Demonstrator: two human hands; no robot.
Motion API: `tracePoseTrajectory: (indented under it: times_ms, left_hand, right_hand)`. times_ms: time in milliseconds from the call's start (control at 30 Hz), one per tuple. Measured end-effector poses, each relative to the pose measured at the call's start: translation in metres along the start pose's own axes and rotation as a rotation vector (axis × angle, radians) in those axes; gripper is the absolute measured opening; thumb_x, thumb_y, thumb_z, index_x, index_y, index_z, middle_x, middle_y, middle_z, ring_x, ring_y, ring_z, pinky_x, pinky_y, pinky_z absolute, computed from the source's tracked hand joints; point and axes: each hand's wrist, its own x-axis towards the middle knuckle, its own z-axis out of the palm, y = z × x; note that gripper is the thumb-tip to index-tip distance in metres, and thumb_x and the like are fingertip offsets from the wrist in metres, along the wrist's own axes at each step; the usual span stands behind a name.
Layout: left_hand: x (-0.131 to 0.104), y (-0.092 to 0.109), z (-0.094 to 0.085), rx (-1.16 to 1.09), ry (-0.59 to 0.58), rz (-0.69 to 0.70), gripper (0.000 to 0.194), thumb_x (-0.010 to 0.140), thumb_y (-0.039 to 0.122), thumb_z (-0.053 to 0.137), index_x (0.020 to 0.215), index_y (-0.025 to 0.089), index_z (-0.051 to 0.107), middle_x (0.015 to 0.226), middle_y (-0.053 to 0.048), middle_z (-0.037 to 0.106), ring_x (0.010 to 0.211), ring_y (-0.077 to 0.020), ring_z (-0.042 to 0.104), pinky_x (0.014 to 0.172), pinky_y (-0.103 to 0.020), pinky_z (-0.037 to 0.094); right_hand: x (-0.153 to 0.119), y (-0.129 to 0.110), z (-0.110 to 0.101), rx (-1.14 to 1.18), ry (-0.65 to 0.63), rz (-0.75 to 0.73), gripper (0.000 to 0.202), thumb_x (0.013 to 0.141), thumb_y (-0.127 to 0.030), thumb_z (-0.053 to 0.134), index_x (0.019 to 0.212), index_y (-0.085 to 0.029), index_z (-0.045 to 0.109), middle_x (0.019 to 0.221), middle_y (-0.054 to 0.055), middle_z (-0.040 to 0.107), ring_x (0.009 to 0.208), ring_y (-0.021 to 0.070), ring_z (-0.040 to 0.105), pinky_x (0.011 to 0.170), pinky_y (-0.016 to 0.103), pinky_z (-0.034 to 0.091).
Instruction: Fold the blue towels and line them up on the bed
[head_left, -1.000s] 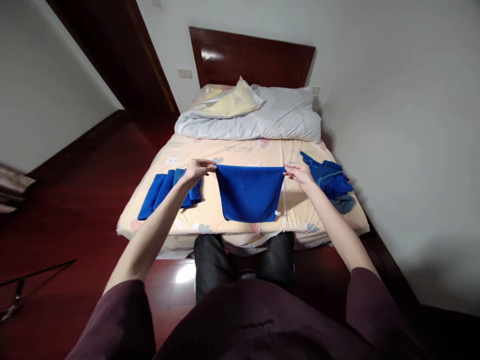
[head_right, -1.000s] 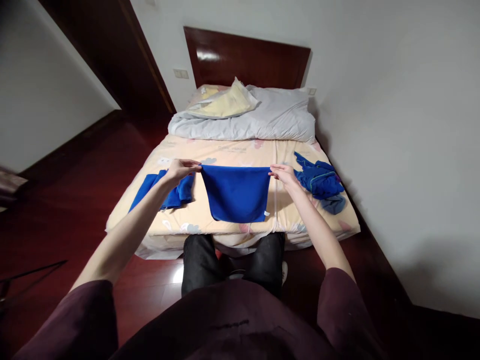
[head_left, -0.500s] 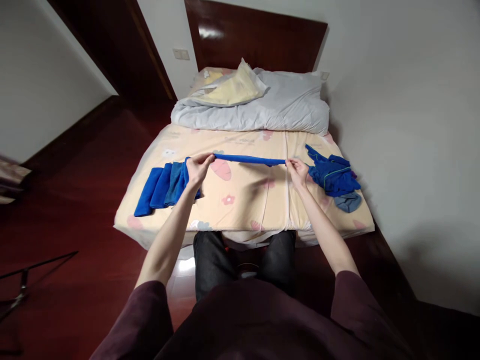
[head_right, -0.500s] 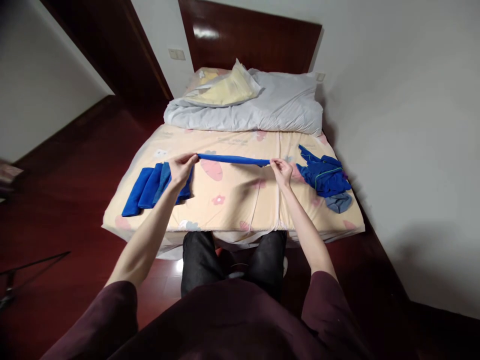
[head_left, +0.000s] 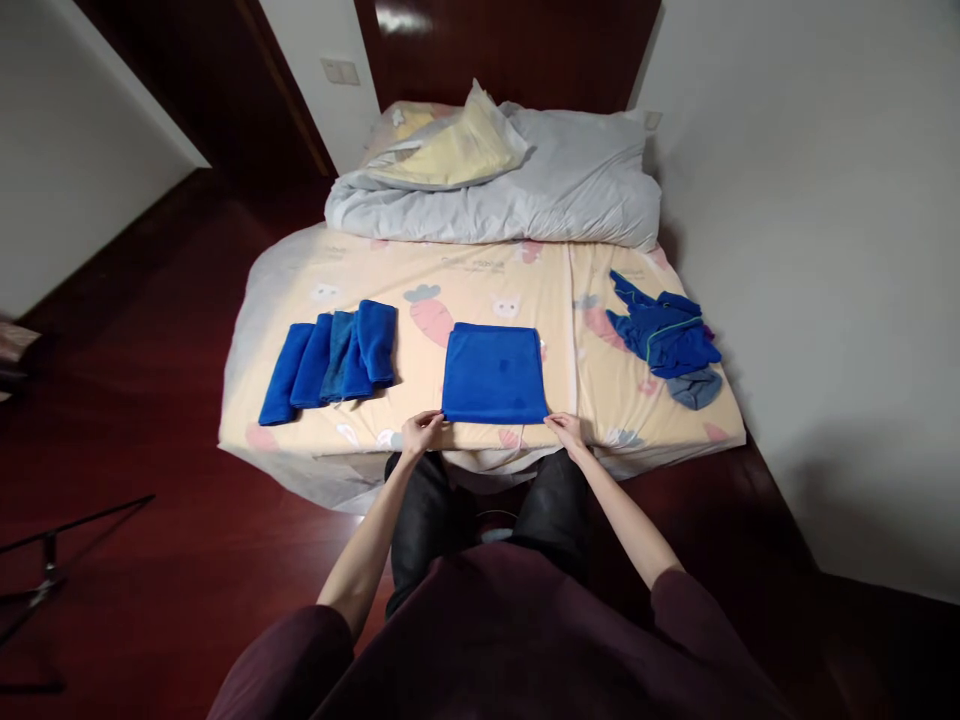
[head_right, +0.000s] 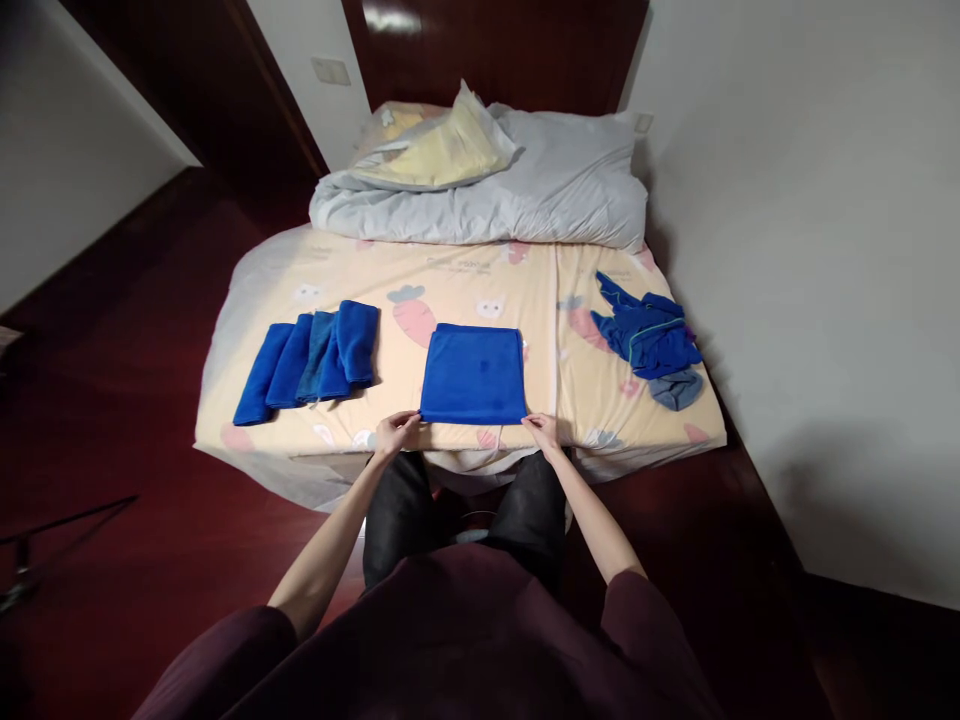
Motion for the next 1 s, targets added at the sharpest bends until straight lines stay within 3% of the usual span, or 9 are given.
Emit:
tracePoseTrajectory:
  times_ms: [167,300,467,633,833,1000]
  left_hand:
    - [0.006,-0.008,0.003,0.087,-0.004,-0.055,0.049,0.077,0.048,0.072,0.117,0.019,0.072,0.094,-0.008,0.081,0.098,-0.0245,0.077,0.083,-0.028,0.057]
    - [0.001,-0.007,-0.001,0.142,-0.031,-0.089,0.038,0.076,0.043,0.073,0.105,0.018,0.074,0.093,-0.009,0.081,0.097,-0.0264,0.077,0.080,-0.029,0.057]
    - [-0.020,-0.010,-0.016,0.099,-0.107,-0.074,0.031,0.071,0.046,0.079,0.087,0.020,0.075,0.091,-0.009,0.081,0.100,-0.0302,0.076,0.079,-0.033,0.060]
    - [-0.023,-0.015,-0.026,0.041,-0.206,-0.109,0.037,0.060,0.050,0.087,0.079,0.020,0.075,0.090,-0.009,0.081,0.102,-0.0325,0.076,0.086,-0.036,0.061]
    - [0.028,-0.016,-0.017,0.045,-0.235,-0.150,0.049,0.053,0.057,0.090,0.082,0.019,0.078,0.090,-0.009,0.081,0.100,-0.0318,0.075,0.081,-0.033,0.060]
    - [0.089,0.000,-0.001,-0.077,-0.178,-0.190,0.062,0.043,0.059,0.092,0.083,0.013,0.078,0.079,-0.009,0.078,0.078,-0.0246,0.074,0.067,-0.029,0.057]
  right_hand:
    - [-0.001,0.004,-0.003,-0.004,0.032,0.081,0.047,0.043,-0.047,0.093,0.068,-0.015,0.069,0.063,0.004,0.070,0.053,0.0127,0.055,0.054,0.026,0.044]
    - [-0.005,0.006,-0.003,0.003,0.016,0.124,0.050,0.042,-0.045,0.094,0.071,-0.016,0.066,0.061,0.002,0.069,0.046,0.0097,0.048,0.046,0.024,0.038]
    - [-0.020,0.015,-0.016,-0.078,-0.023,0.124,0.050,0.041,-0.045,0.094,0.064,-0.018,0.060,0.049,-0.004,0.058,0.042,0.0091,0.043,0.043,0.023,0.032]
    - [-0.024,0.020,-0.028,-0.111,-0.118,0.147,0.051,0.042,-0.049,0.093,0.067,-0.017,0.061,0.052,-0.003,0.061,0.042,0.0079,0.042,0.042,0.021,0.028]
    - [0.003,0.008,-0.017,-0.066,-0.113,0.173,0.052,0.042,-0.046,0.095,0.072,-0.016,0.065,0.063,0.000,0.069,0.045,0.0064,0.042,0.043,0.021,0.030]
    - [0.052,-0.004,0.000,-0.126,-0.092,0.199,0.046,0.049,-0.042,0.094,0.076,-0.017,0.066,0.071,0.001,0.071,0.052,0.0084,0.052,0.045,0.019,0.035]
